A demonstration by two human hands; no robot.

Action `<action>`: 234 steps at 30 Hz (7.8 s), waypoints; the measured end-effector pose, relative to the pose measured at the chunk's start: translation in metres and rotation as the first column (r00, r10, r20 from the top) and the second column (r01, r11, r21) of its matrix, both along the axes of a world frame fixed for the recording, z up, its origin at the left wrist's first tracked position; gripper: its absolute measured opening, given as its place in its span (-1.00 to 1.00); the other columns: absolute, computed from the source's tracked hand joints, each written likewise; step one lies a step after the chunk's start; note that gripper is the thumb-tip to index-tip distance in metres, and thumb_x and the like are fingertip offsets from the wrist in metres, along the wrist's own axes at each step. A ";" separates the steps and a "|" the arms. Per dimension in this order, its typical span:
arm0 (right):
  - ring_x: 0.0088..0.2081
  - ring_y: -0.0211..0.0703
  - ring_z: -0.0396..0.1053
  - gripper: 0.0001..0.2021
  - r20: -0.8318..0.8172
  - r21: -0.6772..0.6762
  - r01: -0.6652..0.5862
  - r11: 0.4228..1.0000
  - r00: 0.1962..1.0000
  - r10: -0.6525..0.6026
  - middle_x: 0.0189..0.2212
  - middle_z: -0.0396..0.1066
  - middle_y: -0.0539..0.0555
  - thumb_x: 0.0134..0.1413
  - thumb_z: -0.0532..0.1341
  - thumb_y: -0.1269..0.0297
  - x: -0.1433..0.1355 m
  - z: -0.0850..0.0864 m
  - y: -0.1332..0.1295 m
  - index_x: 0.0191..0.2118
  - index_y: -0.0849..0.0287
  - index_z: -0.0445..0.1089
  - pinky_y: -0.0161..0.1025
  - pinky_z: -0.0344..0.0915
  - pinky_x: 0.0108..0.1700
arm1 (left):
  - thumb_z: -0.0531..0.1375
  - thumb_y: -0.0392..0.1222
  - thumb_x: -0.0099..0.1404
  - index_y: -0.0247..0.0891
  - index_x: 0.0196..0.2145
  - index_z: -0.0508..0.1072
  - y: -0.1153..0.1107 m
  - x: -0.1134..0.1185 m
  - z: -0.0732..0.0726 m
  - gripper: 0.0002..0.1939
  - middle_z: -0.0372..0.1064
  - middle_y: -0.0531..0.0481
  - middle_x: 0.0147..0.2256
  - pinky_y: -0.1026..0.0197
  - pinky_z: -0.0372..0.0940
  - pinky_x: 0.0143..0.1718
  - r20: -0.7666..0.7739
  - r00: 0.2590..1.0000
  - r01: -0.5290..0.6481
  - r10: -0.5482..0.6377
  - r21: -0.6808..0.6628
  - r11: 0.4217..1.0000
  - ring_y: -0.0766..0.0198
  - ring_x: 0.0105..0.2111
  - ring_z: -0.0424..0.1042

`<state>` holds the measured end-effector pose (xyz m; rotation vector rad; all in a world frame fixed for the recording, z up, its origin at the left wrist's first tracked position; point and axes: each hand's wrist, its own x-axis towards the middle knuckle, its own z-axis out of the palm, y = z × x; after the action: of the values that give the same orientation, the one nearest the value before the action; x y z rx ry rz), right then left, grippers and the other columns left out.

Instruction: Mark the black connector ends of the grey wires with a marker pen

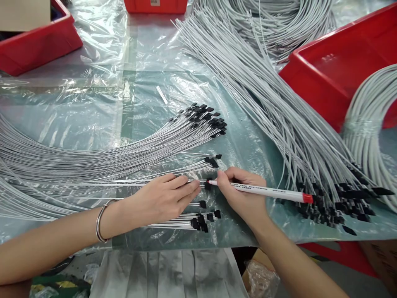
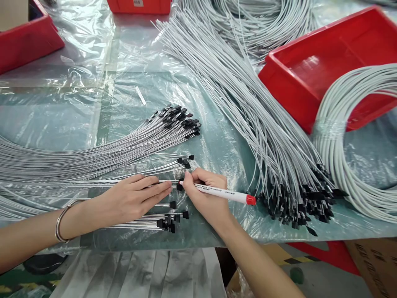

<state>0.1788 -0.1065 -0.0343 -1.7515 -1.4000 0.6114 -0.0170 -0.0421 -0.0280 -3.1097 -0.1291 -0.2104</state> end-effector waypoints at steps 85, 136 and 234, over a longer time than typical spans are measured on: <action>-0.67 -0.37 -0.04 -0.66 -0.081 0.015 0.055 0.998 0.995 -0.054 -0.76 -0.03 -0.10 0.00 0.11 0.31 0.021 -0.007 0.005 -0.72 0.18 0.07 -0.34 -0.08 -0.62 | -0.05 -0.26 0.34 -0.32 0.17 0.13 0.000 0.010 0.006 -0.55 -0.07 -0.11 0.21 0.13 0.11 -0.35 -0.250 0.961 -0.096 0.123 0.117 0.989 0.18 -0.23 0.18; -0.68 -0.34 0.03 -0.69 -0.175 0.026 0.133 0.991 0.976 -0.126 -0.78 0.12 -0.06 -0.03 0.14 0.29 0.026 -0.009 0.014 -0.73 0.20 0.24 -0.35 -0.02 -0.62 | -0.13 -0.29 0.38 -0.35 0.15 0.16 0.001 0.010 0.005 -0.59 0.02 -0.07 0.19 0.19 0.11 -0.25 -0.175 0.982 -0.065 0.077 0.075 0.995 0.21 -0.12 0.21; -0.64 -0.37 -0.05 -0.67 -0.155 0.047 0.028 0.999 0.988 -0.020 -0.74 -0.02 -0.11 0.00 0.13 0.32 0.019 -0.012 0.025 -0.70 0.20 0.08 -0.34 -0.08 -0.58 | 0.00 -0.21 0.07 -0.25 -0.54 0.32 0.073 0.076 0.013 -0.85 0.17 0.08 -0.62 0.26 -0.09 -0.62 -0.531 0.834 -0.542 0.153 -0.731 0.414 0.38 -0.63 0.09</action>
<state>0.1975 -0.0820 -0.0458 -1.6440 -1.2753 0.6794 0.0594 0.0304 -0.0150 -3.8289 -1.2848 0.7533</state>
